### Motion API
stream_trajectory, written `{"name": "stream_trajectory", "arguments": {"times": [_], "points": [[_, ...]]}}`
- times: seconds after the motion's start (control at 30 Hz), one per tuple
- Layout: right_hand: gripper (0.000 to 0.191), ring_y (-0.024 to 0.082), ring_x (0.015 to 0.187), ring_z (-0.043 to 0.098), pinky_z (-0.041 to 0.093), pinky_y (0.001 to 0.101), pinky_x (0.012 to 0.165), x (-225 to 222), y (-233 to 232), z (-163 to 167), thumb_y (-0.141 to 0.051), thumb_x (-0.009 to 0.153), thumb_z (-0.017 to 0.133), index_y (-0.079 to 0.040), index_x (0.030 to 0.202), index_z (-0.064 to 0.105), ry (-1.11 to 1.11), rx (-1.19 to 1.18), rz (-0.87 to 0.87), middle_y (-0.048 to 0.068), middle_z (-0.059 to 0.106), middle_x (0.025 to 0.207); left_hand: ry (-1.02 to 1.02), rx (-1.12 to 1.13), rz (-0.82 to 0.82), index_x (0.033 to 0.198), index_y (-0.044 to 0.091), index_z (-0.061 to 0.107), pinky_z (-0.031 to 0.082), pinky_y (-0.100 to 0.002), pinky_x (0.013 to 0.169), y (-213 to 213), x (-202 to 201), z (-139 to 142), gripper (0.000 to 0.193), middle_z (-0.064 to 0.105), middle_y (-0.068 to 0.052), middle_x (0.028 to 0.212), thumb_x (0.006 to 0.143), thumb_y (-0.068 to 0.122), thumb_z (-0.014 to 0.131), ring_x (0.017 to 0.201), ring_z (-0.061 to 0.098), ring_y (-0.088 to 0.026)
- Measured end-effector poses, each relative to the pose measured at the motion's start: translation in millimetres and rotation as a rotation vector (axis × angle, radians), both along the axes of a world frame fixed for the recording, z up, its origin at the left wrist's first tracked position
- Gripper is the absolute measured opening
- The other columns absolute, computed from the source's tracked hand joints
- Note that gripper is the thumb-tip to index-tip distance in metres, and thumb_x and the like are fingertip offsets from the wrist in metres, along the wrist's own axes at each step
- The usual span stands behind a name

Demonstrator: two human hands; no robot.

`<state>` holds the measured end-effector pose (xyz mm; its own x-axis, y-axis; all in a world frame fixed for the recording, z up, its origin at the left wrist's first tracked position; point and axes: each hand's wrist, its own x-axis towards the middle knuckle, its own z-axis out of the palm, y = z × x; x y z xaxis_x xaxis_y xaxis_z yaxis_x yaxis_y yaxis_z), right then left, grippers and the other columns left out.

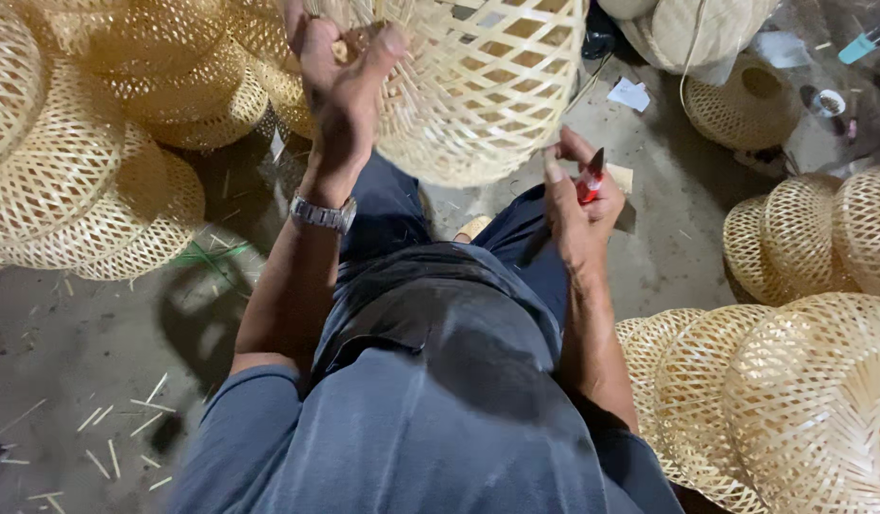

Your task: The person sits on the floor holding a woven bamboo lampshade on their lap and trims off excess bamboo strip ends around its rim with a small knife, rotating the lampshade to work around the edge, then sets it down with other finished lampshades.

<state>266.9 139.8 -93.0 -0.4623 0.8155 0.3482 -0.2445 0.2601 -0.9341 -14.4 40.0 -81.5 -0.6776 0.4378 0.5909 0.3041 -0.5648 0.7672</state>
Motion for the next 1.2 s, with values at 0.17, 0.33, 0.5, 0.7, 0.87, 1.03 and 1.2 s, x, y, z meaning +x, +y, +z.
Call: {"name": "stream_trajectory", "arguments": {"times": [0.17, 0.33, 0.5, 0.7, 0.87, 1.03, 1.2], "points": [[0.027, 0.008, 0.084, 0.054, 0.046, 0.0233, 0.075, 7.0, -15.0, 29.1, -0.006, 0.103, 0.073, 0.002, 0.128, 0.068, -0.156, 0.505, -0.101, 0.006, 0.064, 0.118, 0.030, -0.191, 0.130, 0.137, -0.016, 0.046, 0.040, -0.053, 0.127, 4.5, 4.3, -7.6, 0.087, 0.005, -0.028, 0.166, 0.095, 0.046, 0.090, 0.156, 0.023, -0.039], [0.023, 0.011, 0.078, 0.053, 0.046, 0.0251, 0.072, -1.0, -17.2, 44.0, -0.001, 0.100, 0.076, 0.001, 0.121, 0.069, -0.201, 0.650, -0.171, 0.009, 0.065, 0.117, -0.255, -0.084, -0.102, 0.151, -0.010, -0.006, 0.047, -0.051, 0.116, 5.4, 6.7, -8.7, 0.139, 0.026, -0.038, 0.148, 0.072, 0.050, 0.091, 0.136, 0.042, -0.043], [0.025, 0.011, 0.078, 0.056, 0.046, 0.0234, 0.066, -4.8, -16.7, 50.6, 0.004, 0.100, 0.076, 0.001, 0.124, 0.068, -0.170, 0.703, -0.148, 0.010, 0.065, 0.118, -0.121, -0.137, 0.025, 0.153, -0.022, 0.008, 0.041, -0.048, 0.123, 1.9, 10.3, -5.5, 0.129, 0.010, -0.026, 0.160, 0.082, 0.046, 0.091, 0.147, 0.033, -0.037], [0.031, 0.011, 0.073, 0.053, 0.044, 0.0261, 0.067, -9.5, -16.9, 57.5, 0.000, 0.097, 0.084, 0.002, 0.124, 0.070, -0.226, 0.756, -0.195, 0.009, 0.064, 0.108, -0.054, -0.190, 0.096, 0.139, -0.020, 0.031, 0.046, -0.048, 0.117, 1.2, 12.3, -6.5, 0.108, 0.014, -0.022, 0.158, 0.079, 0.048, 0.089, 0.145, 0.032, -0.034], [0.032, 0.012, 0.079, 0.056, 0.045, 0.0256, 0.068, -7.7, -15.2, 59.8, -0.001, 0.099, 0.084, 0.001, 0.126, 0.067, -0.164, 0.776, -0.174, 0.010, 0.062, 0.111, 0.198, -0.163, 0.255, 0.144, -0.010, 0.036, 0.036, -0.048, 0.127, 0.6, 10.2, -9.3, 0.099, 0.015, -0.020, 0.162, 0.087, 0.045, 0.094, 0.147, 0.027, -0.034], [0.028, 0.015, 0.080, 0.054, 0.044, 0.0265, 0.068, -6.6, -12.9, 59.0, -0.002, 0.096, 0.087, 0.002, 0.116, 0.066, -0.216, 0.807, -0.203, 0.009, 0.061, 0.107, 0.219, -0.113, 0.194, 0.125, -0.006, 0.051, 0.046, -0.046, 0.123, -6.5, 17.3, -0.4, 0.071, 0.008, -0.020, 0.166, 0.089, 0.033, 0.098, 0.154, 0.027, -0.032], [0.032, 0.016, 0.079, 0.053, 0.044, 0.0282, 0.069, -4.7, -13.2, 60.7, -0.004, 0.094, 0.091, 0.000, 0.115, 0.068, -0.185, 0.810, -0.214, 0.010, 0.061, 0.107, 0.293, -0.190, 0.301, 0.113, -0.004, 0.047, 0.045, -0.044, 0.124, -12.9, 27.2, 17.2, 0.067, 0.011, -0.018, 0.164, 0.083, 0.026, 0.100, 0.145, 0.038, -0.028]]}}
